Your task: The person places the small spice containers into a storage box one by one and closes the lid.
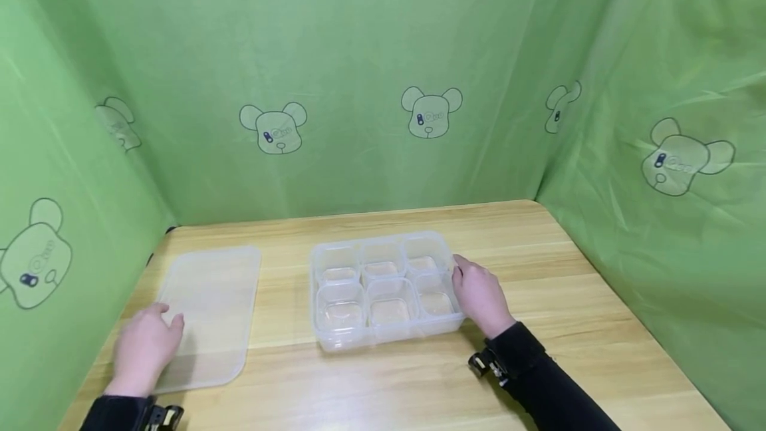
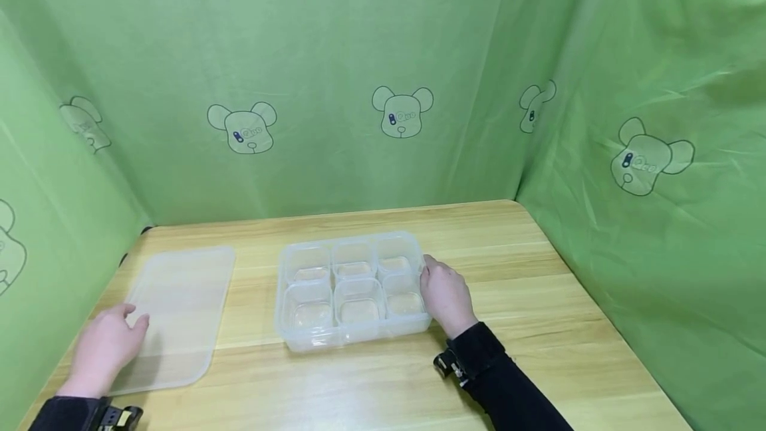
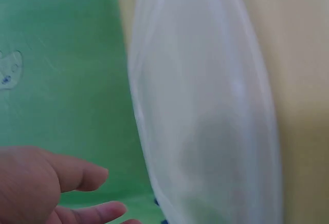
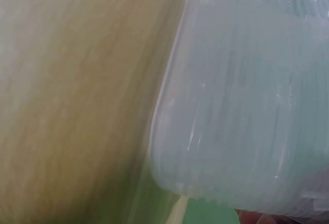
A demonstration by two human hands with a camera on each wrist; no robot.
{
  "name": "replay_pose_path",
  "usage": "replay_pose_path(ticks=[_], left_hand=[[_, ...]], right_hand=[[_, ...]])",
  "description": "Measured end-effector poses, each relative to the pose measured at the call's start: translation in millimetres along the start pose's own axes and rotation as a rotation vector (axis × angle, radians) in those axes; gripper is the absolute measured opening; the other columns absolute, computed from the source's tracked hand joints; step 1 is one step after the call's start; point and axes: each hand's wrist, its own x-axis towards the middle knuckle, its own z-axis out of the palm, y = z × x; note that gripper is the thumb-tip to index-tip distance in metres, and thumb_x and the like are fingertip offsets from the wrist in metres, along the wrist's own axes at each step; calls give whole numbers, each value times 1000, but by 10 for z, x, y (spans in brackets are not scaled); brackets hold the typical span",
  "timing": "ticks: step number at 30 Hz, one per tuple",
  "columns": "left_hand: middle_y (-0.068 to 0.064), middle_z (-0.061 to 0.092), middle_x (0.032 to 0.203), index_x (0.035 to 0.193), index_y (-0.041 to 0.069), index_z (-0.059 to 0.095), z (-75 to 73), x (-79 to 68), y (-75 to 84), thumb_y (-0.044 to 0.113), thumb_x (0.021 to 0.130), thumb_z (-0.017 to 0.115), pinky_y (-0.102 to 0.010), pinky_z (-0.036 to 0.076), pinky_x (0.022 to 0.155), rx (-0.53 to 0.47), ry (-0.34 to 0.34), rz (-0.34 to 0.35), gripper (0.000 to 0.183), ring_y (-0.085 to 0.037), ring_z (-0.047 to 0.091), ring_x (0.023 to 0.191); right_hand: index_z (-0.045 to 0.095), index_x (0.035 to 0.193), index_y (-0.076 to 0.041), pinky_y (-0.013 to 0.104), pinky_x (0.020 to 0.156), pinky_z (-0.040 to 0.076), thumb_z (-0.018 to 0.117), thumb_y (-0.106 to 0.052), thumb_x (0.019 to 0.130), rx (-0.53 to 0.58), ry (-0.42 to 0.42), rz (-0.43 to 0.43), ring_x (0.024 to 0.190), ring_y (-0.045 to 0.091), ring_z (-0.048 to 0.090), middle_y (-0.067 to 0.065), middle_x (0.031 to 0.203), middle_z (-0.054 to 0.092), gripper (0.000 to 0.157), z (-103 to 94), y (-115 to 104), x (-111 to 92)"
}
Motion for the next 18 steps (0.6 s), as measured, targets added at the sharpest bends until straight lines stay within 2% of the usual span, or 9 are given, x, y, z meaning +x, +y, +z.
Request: replay_pose_path(ticks=[6, 10, 14, 18], left_hand=[[-47, 36, 135, 134, -24, 39, 46, 55, -131, 24, 99, 50, -70, 31, 100, -31, -67, -100, 60, -65, 39, 118], [-51, 30, 134, 136, -28, 30, 61, 73, -215, 28, 101, 48, -71, 33, 99, -21, -128, -133, 69, -66, 37, 118], [-53, 33, 129, 133, -30, 28, 67, 56, -285, 27, 101, 46, -70, 39, 93, -21, -178, -149, 68, -66, 42, 111], [-49, 47, 104, 117, -31, 36, 80, 27, -338, 10, 97, 45, -58, 49, 73, -23, -175, -148, 47, -55, 55, 87]], right_hand=[[58, 132, 8, 42, 58, 51, 44, -11, 103, -8, 1, 2, 59, 22, 53, 29, 120, 65, 38, -8, 4, 11], [57, 134, 8, 36, 49, 44, 43, -11, 104, 4, -10, 8, 51, 18, 45, 29, 115, 67, 38, 2, -7, 4], [56, 134, 9, 32, 45, 37, 43, -11, 104, 16, -23, 11, 46, 15, 38, 28, 104, 68, 39, 21, -15, -16], [56, 134, 9, 35, 50, 43, 44, -11, 104, 0, -20, 3, 49, 17, 43, 29, 112, 67, 38, 27, -16, -28]])
